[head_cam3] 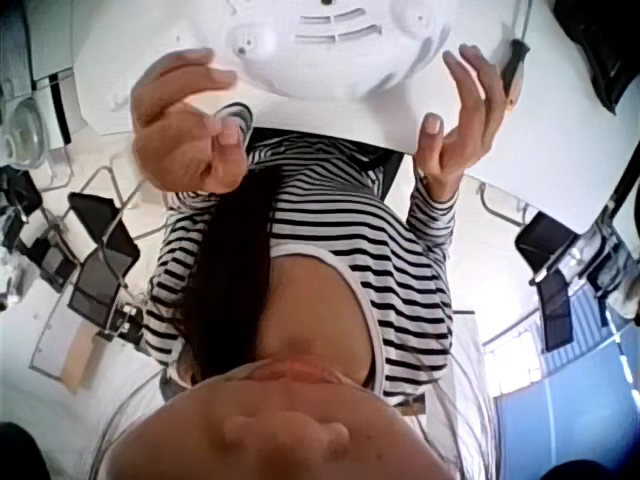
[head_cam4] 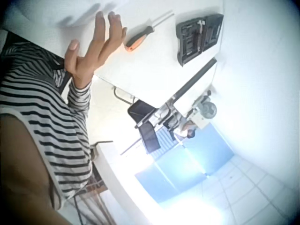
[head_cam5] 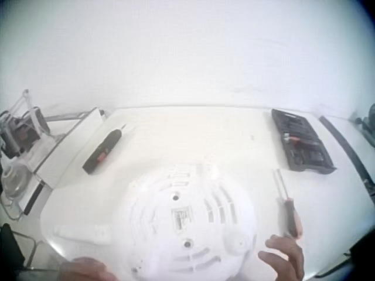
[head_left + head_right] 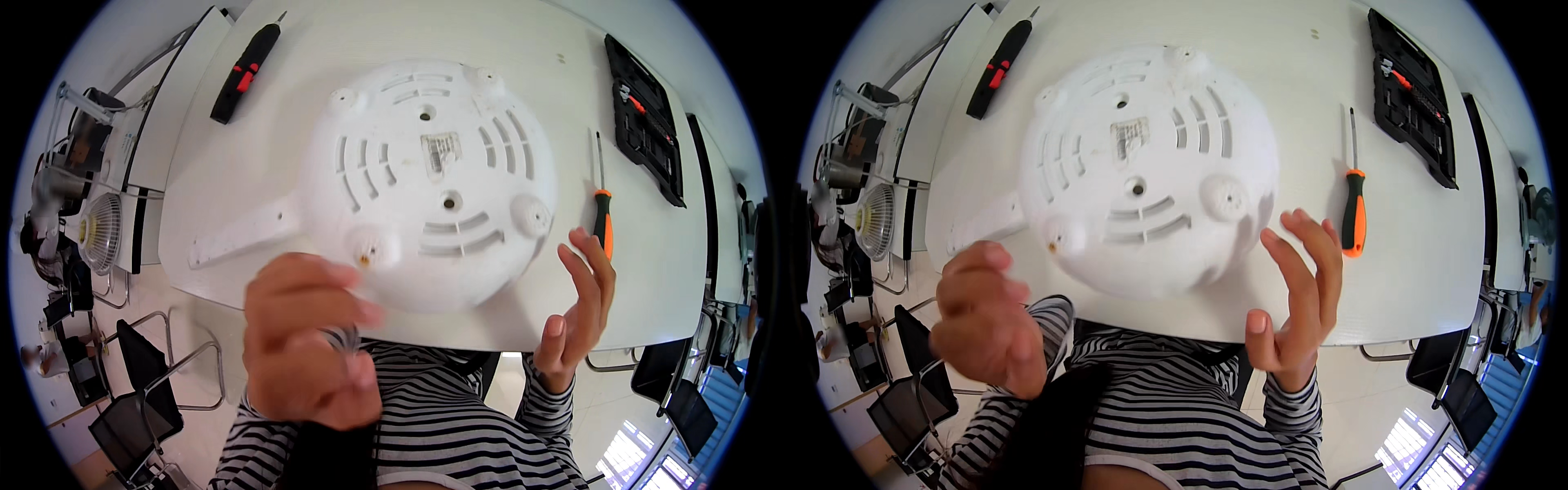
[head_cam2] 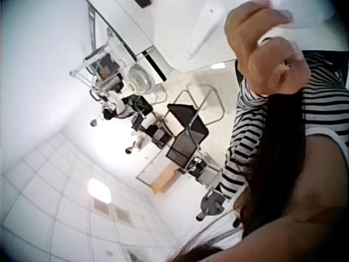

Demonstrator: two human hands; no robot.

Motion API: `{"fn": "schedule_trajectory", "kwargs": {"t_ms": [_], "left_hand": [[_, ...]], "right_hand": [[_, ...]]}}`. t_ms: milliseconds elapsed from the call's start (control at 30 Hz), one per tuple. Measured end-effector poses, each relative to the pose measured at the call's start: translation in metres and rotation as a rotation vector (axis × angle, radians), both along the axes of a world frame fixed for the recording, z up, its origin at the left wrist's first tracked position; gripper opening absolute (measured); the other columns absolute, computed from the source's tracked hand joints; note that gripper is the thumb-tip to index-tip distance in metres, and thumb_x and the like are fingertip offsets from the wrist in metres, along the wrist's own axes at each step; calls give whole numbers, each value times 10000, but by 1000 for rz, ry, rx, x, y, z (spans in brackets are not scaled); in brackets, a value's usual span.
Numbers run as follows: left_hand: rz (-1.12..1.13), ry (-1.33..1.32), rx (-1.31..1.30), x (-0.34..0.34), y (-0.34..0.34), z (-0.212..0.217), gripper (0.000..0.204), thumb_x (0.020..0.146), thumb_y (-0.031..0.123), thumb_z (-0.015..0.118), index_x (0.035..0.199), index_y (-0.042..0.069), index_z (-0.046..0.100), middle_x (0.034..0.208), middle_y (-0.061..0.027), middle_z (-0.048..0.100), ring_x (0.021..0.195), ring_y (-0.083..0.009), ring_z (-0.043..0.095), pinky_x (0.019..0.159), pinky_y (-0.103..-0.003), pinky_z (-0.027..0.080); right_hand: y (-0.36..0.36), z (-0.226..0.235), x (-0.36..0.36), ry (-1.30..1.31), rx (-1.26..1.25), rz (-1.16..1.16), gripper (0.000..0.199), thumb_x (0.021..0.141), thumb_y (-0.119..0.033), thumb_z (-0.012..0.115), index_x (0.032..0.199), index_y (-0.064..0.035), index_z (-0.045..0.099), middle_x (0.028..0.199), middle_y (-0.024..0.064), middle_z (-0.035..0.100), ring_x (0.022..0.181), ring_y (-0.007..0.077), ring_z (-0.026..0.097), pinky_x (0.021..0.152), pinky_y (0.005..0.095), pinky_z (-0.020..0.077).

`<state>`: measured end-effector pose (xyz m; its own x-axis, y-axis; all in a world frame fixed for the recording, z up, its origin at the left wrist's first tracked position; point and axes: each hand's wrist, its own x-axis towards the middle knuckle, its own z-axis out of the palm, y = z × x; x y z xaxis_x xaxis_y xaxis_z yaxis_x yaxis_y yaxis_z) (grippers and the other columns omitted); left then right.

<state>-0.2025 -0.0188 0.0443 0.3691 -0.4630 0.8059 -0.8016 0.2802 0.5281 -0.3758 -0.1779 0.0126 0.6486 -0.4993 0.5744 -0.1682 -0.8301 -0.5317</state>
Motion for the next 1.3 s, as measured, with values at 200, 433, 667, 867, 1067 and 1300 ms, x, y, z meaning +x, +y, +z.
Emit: {"fn": "schedule_trajectory", "kwargs": {"t_ms": [200, 433, 667, 867, 1067, 1300], "left_hand": [[474, -90, 307, 2, -2, -38, 328, 774, 394, 481, 888, 116, 614, 973, -105, 611, 1072, -303, 465, 971, -489, 294], [648, -141, 107, 2, -20, -78, 357, 870, 522, 272, 913, 284, 535, 1037, 19, 471, 1275, -239, 258, 1081, -551, 133], [468, -267, 93, 12, 16, -83, 356, 874, 515, 287, 1031, 309, 531, 1132, 24, 453, 1295, -259, 236, 1077, -561, 156], [427, -475, 36, 28, -19, -79, 511, 858, 411, 210, 1124, 58, 467, 1135, -206, 477, 1170, -378, 378, 1013, -575, 259], [446, -452, 21, 24, -27, -69, 454, 871, 379, 308, 1018, -3, 504, 1034, -233, 543, 1097, -368, 457, 1003, -540, 261], [576, -148, 164, -12, 0, -62, 483, 875, 427, 367, 1082, 5, 475, 1213, -227, 434, 1204, -384, 329, 997, -540, 224]], "right_hand": [[7, -2, 43, -84, 0, -155, 503, 793, -432, 484, 958, 24, 615, 954, 159, 539, 915, 331, 540, 872, 535, 407], [-2, -24, 40, -99, -149, -248, 400, 856, -553, 376, 979, -234, 582, 1029, 52, 459, 1123, 276, 405, 924, 524, 383], [-3, -2, 31, 13, 2, -109, 456, 887, -502, 266, 1076, -181, 529, 1135, 52, 423, 1221, 295, 312, 968, 540, 359], [0, -11, 46, -136, 27, -146, 324, 822, -387, 442, 942, -206, 682, 1007, 0, 583, 1106, 240, 424, 932, 443, 352], [-11, 0, 25, -83, 108, -8, 493, 775, -402, 486, 1089, -47, 623, 1147, 186, 544, 1024, 308, 498, 885, 446, 357], [-71, 7, -37, 446, -88, -485, 643, 671, -187, 689, 1271, -144, 463, 1163, 136, 499, 866, 266, 550, 724, 346, 466]]}}
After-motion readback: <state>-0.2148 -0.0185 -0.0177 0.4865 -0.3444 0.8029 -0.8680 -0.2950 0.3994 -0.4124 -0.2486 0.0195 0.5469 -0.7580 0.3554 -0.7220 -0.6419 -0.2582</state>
